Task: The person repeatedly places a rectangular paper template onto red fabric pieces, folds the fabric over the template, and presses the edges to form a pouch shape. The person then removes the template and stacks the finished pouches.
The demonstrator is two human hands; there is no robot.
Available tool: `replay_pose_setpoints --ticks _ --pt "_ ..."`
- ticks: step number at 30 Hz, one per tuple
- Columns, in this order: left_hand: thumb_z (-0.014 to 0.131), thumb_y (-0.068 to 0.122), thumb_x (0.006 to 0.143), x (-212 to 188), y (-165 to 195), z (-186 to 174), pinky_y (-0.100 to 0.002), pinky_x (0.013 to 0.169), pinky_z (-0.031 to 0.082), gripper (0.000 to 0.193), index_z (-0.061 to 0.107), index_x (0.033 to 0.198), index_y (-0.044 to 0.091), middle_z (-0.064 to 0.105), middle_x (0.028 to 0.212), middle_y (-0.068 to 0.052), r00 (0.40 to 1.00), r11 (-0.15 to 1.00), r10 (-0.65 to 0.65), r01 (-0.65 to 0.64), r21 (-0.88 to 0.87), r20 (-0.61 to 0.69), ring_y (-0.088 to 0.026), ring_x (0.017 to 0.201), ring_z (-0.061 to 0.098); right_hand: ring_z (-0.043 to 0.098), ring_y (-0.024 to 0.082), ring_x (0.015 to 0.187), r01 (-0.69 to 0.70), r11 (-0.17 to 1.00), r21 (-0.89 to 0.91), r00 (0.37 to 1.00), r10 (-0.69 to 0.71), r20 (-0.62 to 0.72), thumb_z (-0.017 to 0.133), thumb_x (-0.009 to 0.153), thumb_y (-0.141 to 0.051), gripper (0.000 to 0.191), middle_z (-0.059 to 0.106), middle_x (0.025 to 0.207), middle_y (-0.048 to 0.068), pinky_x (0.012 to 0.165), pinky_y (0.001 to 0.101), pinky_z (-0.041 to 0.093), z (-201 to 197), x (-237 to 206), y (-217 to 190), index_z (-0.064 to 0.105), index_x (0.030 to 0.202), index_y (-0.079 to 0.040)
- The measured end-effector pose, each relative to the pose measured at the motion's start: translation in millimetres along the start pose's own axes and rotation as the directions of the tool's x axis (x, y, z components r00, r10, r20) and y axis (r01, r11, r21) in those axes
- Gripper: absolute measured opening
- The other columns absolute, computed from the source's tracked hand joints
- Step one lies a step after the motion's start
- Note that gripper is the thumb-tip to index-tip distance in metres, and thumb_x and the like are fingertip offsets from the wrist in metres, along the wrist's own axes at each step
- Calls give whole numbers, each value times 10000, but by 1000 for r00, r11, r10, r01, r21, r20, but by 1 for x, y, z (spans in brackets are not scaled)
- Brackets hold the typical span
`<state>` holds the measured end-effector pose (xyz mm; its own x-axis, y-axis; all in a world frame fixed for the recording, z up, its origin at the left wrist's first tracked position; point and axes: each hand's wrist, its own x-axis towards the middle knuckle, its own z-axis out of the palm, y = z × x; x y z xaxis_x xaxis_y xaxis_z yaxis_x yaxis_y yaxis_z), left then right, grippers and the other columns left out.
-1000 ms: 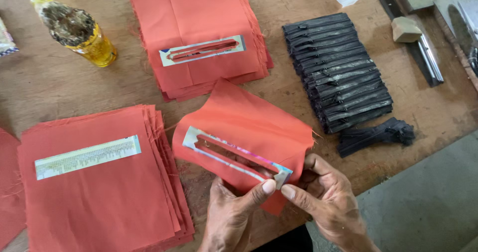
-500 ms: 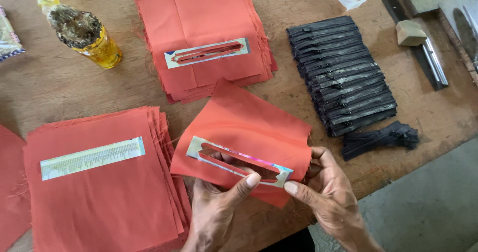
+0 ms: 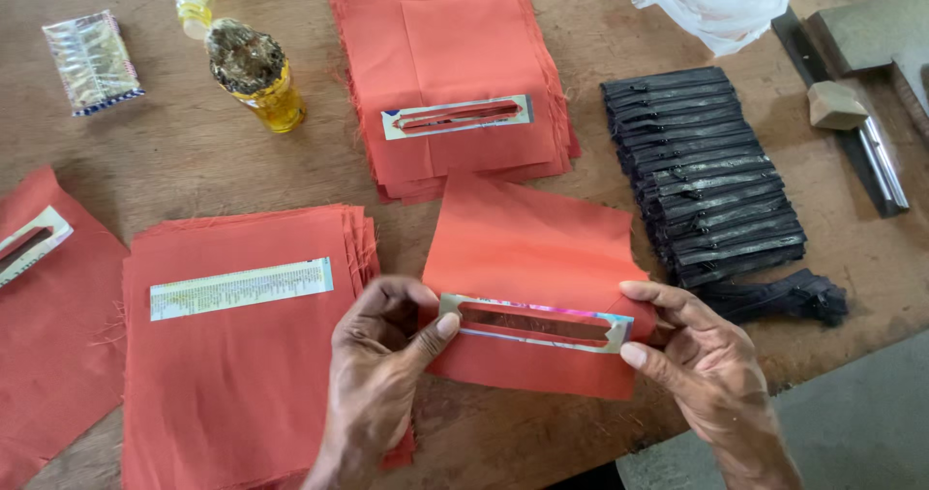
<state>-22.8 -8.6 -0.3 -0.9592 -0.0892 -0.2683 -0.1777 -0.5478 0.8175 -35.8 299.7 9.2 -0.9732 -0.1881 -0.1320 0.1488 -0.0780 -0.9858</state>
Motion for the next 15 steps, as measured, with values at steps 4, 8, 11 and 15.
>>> replay_pose_setpoints --ticks 4,8,11,15 --pt "756 -46 851 5 1 -9 -302 830 581 235 712 1080 -76 771 975 -116 977 974 -194 203 -97 91 -161 897 699 698 225 1098 -112 983 148 993 105 49 733 851 49 573 731 1194 204 984 407 577 -17 0 5 593 1406 53" --pt "759 6 849 4 1 -11 -289 835 581 264 709 1105 -40 749 975 -91 941 916 -271 316 -248 201 -161 905 706 680 218 1089 -108 983 150 994 105 31 738 851 70 567 724 1202 182 983 388 549 -21 5 10 596 1399 78" --pt "762 28 854 0 3 -15 -289 767 563 239 723 1081 -34 751 953 -111 930 908 -262 328 -262 258 -163 888 703 691 220 1106 -91 988 129 996 91 5 720 849 41 517 732 1198 181 1009 389 559 -17 3 6 616 1354 75" --pt "793 -43 912 -2 1 -17 -266 590 391 220 750 1122 -91 721 949 -154 960 963 -246 258 -76 136 -155 757 557 694 208 1133 4 997 82 999 -7 36 744 810 18 500 721 1202 165 1010 393 581 -9 1 0 626 1296 35"
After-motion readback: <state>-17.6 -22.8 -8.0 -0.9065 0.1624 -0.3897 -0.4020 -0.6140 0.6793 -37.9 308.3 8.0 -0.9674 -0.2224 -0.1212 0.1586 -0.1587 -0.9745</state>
